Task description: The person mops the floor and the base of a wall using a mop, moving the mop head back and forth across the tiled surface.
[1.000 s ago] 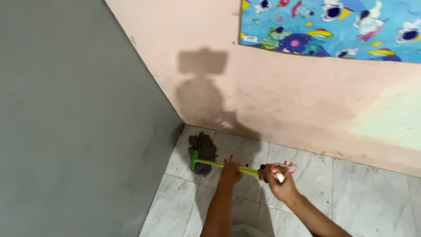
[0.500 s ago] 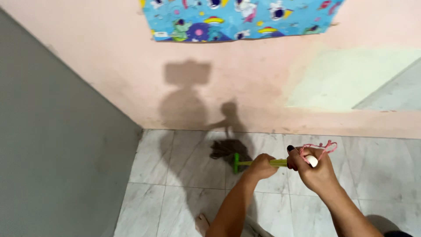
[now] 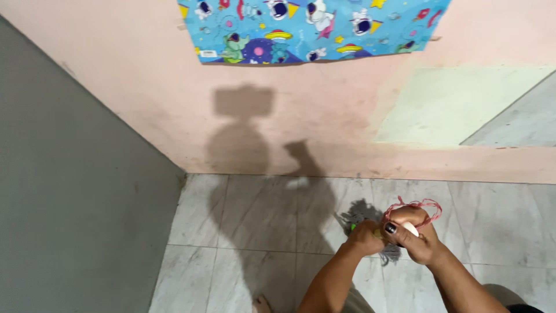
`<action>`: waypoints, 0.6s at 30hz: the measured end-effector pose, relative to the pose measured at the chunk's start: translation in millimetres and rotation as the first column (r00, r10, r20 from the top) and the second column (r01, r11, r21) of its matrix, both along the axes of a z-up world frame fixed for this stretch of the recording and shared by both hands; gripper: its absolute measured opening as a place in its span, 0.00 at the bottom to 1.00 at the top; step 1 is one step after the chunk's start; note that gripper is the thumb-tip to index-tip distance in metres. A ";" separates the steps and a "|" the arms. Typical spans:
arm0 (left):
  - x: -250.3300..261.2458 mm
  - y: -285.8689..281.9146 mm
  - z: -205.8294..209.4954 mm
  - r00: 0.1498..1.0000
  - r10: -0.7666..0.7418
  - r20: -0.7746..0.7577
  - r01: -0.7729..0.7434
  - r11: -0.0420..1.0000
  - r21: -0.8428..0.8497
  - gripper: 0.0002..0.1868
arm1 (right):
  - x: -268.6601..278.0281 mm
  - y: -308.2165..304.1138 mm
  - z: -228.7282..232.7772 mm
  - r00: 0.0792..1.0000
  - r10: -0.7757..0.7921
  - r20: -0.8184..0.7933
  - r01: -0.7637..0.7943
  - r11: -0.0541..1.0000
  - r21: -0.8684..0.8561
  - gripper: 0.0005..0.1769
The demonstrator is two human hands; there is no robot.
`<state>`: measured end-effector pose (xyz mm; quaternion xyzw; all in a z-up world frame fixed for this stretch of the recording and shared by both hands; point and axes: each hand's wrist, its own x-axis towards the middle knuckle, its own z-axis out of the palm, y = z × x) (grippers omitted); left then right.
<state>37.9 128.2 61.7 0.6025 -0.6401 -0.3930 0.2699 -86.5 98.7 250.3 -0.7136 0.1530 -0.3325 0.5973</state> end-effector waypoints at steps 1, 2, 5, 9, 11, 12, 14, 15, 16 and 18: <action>14.6 6.2 7.5 0.998 0.063 -0.016 -0.062 0.997 0.039 0.16 | 8.9 0.7 -0.7 1.000 0.010 -0.002 -0.010 1.000 0.023 0.21; 30.5 12.5 13.4 0.992 0.126 -0.029 -0.123 0.989 0.079 0.16 | 19.6 4.2 -1.1 1.000 0.007 0.017 -0.007 1.000 0.027 0.19; 80.0 26.4 18.1 0.981 0.187 0.050 -0.188 0.981 0.034 0.18 | 61.7 14.1 2.1 0.992 0.026 0.123 -0.034 0.997 0.063 0.15; 151.7 45.1 6.4 0.955 0.251 0.159 -0.229 0.963 -0.142 0.15 | 125.6 24.2 6.7 0.930 0.117 0.349 -0.191 0.964 0.187 0.15; 200.2 61.2 1.4 0.931 0.308 0.198 -0.287 0.949 -0.128 0.18 | 166.1 25.0 2.1 0.899 0.140 0.415 -0.249 0.943 0.220 0.16; 224.4 69.2 -1.9 0.914 0.356 0.197 -0.346 0.935 -0.083 0.19 | 188.6 27.9 -2.1 0.891 0.139 0.433 -0.256 0.940 0.225 0.16; 277.4 86.1 -15.5 0.873 0.439 0.210 -0.443 0.896 -0.032 0.17 | 233.8 35.1 -14.2 0.866 0.170 0.471 -0.301 0.928 0.219 0.16; 304.2 96.9 -25.6 0.857 0.462 0.229 -0.462 0.885 -0.057 0.16 | 258.1 41.0 -23.0 0.848 0.200 0.491 -0.336 0.919 0.206 0.16; 331.9 107.1 -36.8 0.841 0.479 0.252 -0.473 0.877 -0.088 0.15 | 280.1 46.5 -32.7 0.829 0.230 0.510 -0.370 0.909 0.191 0.17; 381.9 129.5 -54.0 0.823 0.492 0.284 -0.459 0.870 -0.178 0.13 | 312.6 63.6 -56.4 0.876 0.262 0.404 -0.358 0.915 0.185 0.18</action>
